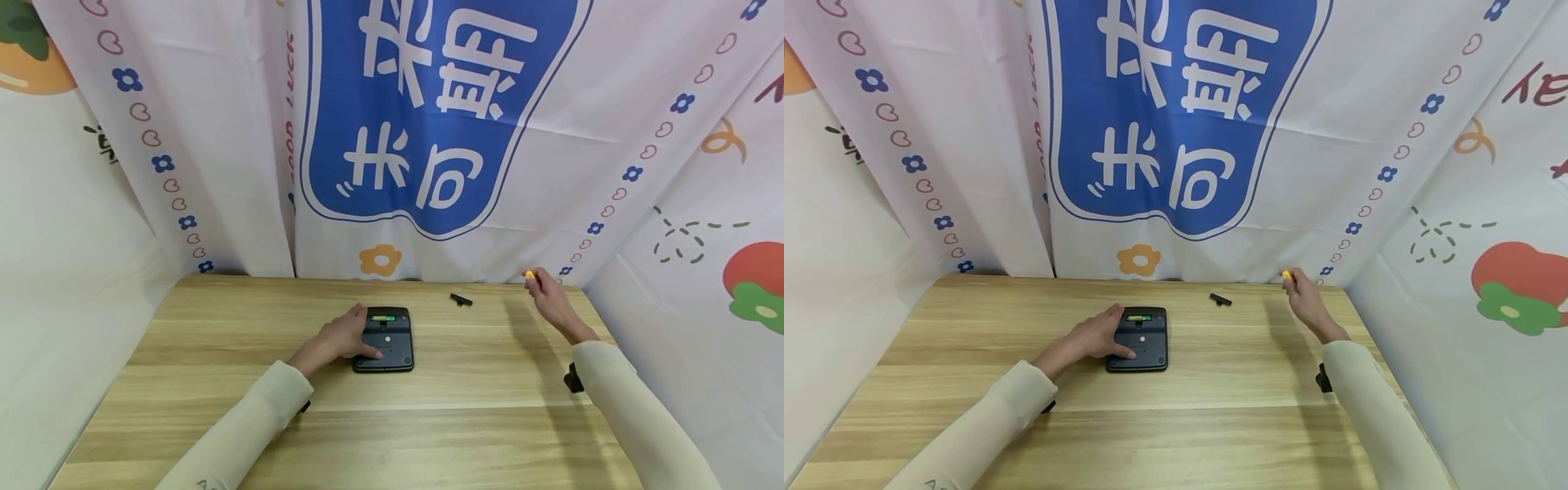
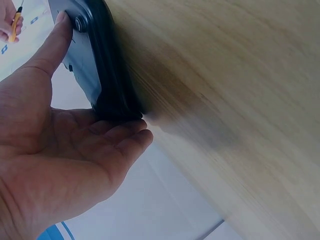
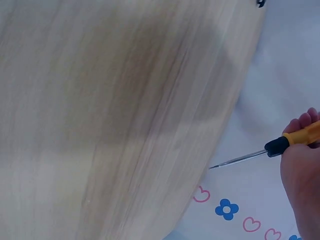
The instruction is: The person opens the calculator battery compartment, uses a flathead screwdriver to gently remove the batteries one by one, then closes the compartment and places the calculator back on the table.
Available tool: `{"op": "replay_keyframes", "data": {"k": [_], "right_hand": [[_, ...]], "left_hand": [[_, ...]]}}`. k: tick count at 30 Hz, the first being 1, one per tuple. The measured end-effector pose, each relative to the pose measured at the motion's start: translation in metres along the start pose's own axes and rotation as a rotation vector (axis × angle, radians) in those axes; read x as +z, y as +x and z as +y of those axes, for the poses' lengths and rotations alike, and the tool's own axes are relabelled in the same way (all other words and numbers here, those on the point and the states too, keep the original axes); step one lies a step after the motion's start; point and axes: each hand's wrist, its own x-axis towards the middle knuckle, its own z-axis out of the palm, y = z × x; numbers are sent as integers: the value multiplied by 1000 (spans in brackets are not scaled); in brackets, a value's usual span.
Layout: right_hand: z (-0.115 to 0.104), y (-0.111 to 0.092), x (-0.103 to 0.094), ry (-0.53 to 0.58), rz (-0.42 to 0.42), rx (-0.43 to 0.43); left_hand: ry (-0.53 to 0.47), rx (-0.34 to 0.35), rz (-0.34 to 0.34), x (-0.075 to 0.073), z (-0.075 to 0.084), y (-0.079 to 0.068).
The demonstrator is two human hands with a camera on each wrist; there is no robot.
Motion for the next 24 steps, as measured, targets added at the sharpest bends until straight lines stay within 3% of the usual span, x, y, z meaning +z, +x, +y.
{"op": "replay_keyframes", "data": {"k": [11, 19, 24], "right_hand": [[-51, -5, -11, 220, 55, 75], [-26, 6, 0, 551, 114, 130], [-26, 11, 8, 859, 165, 165]], "left_hand": [[-14, 1, -5, 0, -1, 0], [-10, -3, -4, -1, 0, -1], [-5, 0, -3, -1, 0, -2]]}}
